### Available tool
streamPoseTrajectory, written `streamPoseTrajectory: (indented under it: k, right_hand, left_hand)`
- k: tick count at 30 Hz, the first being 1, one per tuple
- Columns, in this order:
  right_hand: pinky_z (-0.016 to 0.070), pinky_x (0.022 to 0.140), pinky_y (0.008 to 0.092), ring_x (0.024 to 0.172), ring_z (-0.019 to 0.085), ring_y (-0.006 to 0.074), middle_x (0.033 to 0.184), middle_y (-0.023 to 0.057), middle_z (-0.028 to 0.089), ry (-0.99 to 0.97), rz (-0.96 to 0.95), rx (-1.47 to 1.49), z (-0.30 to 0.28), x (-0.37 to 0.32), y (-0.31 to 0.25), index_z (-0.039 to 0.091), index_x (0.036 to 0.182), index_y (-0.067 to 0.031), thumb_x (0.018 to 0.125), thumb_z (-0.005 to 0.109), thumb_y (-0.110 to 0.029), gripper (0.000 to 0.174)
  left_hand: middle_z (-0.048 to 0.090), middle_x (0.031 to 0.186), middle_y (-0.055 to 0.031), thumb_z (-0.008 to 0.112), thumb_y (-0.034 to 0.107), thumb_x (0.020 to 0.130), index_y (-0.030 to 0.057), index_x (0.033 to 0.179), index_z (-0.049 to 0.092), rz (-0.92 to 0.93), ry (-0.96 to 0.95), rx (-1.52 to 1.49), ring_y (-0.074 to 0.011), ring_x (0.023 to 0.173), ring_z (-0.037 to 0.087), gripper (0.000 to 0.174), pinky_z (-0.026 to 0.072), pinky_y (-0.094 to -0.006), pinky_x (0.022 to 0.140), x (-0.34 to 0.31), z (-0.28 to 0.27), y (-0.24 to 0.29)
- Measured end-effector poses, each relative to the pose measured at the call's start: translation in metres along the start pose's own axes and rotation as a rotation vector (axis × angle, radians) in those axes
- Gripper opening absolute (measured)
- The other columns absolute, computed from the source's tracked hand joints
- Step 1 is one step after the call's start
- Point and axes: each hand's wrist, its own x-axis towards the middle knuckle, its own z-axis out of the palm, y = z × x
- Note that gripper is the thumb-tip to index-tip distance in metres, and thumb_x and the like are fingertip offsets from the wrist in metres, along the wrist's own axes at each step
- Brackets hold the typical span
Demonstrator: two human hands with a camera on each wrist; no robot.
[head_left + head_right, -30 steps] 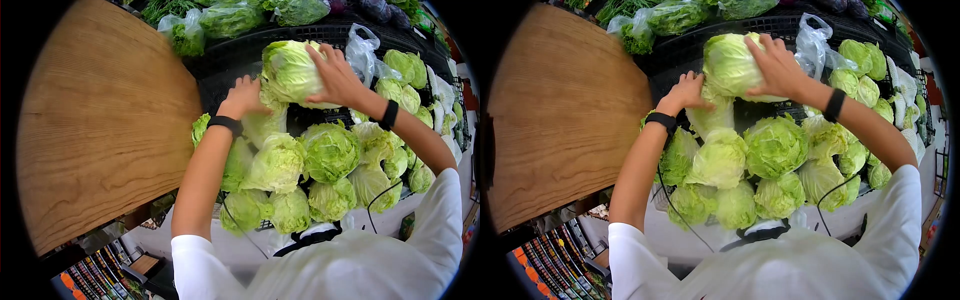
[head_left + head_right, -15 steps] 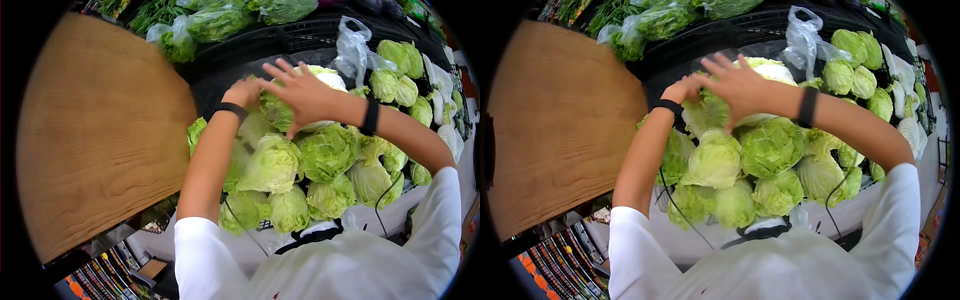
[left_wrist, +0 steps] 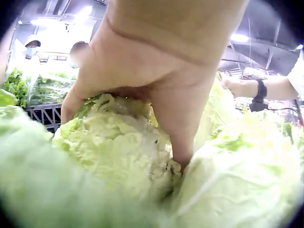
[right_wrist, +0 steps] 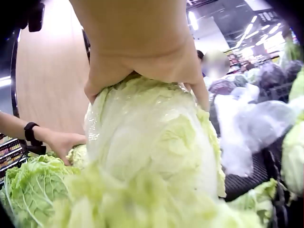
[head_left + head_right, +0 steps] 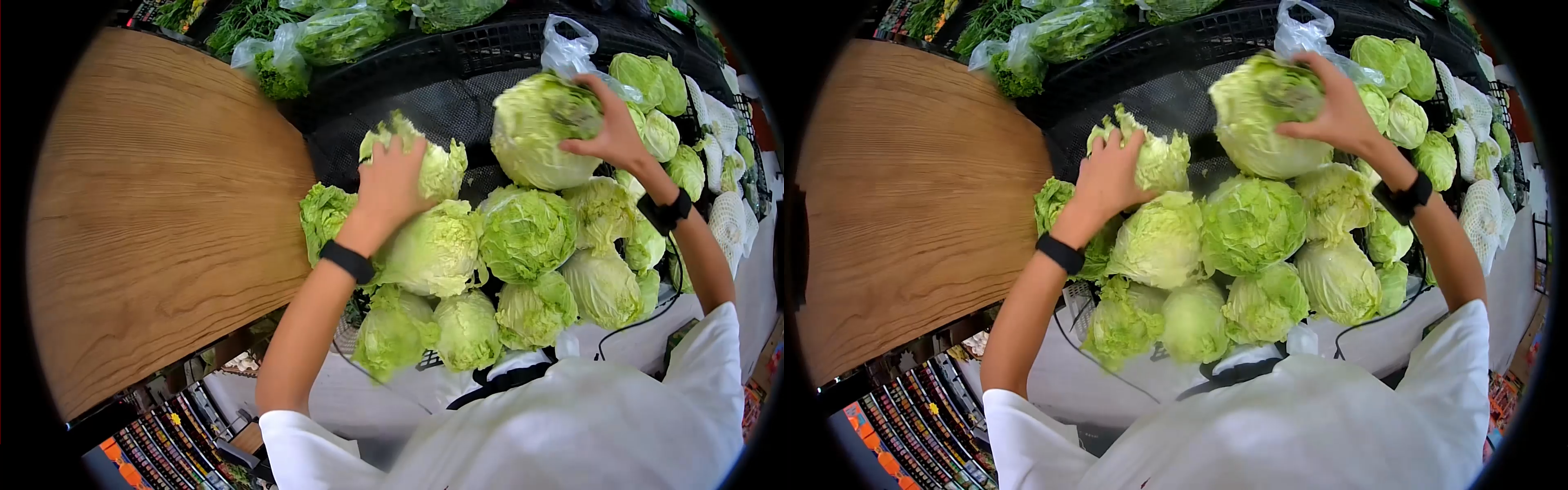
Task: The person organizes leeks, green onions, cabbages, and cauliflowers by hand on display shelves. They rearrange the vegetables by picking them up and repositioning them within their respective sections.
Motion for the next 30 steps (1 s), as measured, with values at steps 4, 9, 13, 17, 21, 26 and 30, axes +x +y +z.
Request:
streamPoseTrajectory:
  k: [4,9,13,17,21,26,30]
  right_hand:
    - [0.041,0.108,0.0381,0.124,0.056,0.0252,0.129,0.01,0.061,0.145,0.147,-0.003,-0.007,-0.029,0.024,0.053,0.132,-0.0093,0.064,0.092,-0.036,0.083]
    - [0.0432,0.106,0.0391,0.118,0.058,0.028,0.123,0.0138,0.061,0.265,0.246,-0.103,-0.007,-0.043,0.013,0.054,0.126,-0.0046,0.062,0.093,-0.036,0.081]
    - [0.0428,0.105,0.0389,0.118,0.057,0.0294,0.121,0.0146,0.059,0.276,0.289,-0.175,0.001,-0.049,-0.009,0.052,0.127,-0.0007,0.062,0.091,-0.037,0.084]
    - [0.0446,0.103,0.0413,0.117,0.057,0.0324,0.121,0.0176,0.058,0.262,0.274,-0.204,0.001,-0.042,-0.013,0.051,0.127,0.0008,0.063,0.091,-0.037,0.084]
    - [0.0439,0.103,0.0427,0.117,0.055,0.0342,0.123,0.019,0.055,0.222,0.223,-0.215,-0.001,-0.047,-0.01,0.048,0.129,0.001,0.064,0.091,-0.038,0.087]
    - [0.0454,0.098,0.0474,0.11,0.055,0.0394,0.117,0.02,0.052,0.138,0.141,-0.401,0.009,-0.041,-0.042,0.044,0.134,0.0004,0.063,0.091,-0.042,0.095]
    - [0.0436,0.103,0.0469,0.12,0.052,0.0422,0.127,0.0228,0.05,0.05,0.264,-0.363,0.0,-0.044,-0.05,0.041,0.139,0.0002,0.067,0.089,-0.04,0.096]
  left_hand:
    - [0.051,0.132,-0.02,0.088,0.046,0.068,0.0127,0.144,0.044,-0.097,-0.105,-0.082,-0.0417,0.122,0.051,0.093,0.0561,-0.0553,0.085,-0.011,-0.004,-0.005]
    - [0.052,0.129,-0.0224,0.085,0.047,0.072,0.0101,0.141,0.043,-0.053,-0.009,0.197,-0.0411,0.116,0.054,0.089,0.0568,-0.0485,0.077,-0.025,-0.001,0.006]
    - [0.048,0.138,-0.0195,0.083,0.046,0.074,0.0108,0.149,0.041,-0.164,-0.13,-0.016,-0.0406,0.126,0.049,0.092,0.053,-0.0568,0.087,-0.031,0.002,-0.002]
    - [0.049,0.137,-0.0194,0.083,0.046,0.074,0.0111,0.149,0.041,-0.181,-0.088,-0.051,-0.0407,0.126,0.049,0.093,0.0544,-0.055,0.084,-0.034,0.005,-0.007]
    - [0.05,0.135,-0.0213,0.083,0.049,0.07,0.0106,0.143,0.044,-0.161,-0.029,-0.035,-0.0426,0.118,0.052,0.092,0.0522,-0.0564,0.086,-0.03,0.008,-0.014]
    - [0.034,0.159,-0.023,0.08,0.052,0.069,0.0139,0.156,0.033,-0.134,-0.121,-0.105,-0.045,0.148,0.027,0.106,0.0191,-0.075,0.112,-0.008,-0.017,0.0]
    - [0.028,0.163,-0.0219,0.078,0.052,0.073,0.0111,0.154,0.038,0.025,-0.08,-0.101,-0.0412,0.154,0.017,0.099,0.0112,-0.0768,0.113,0.002,-0.023,0.035]
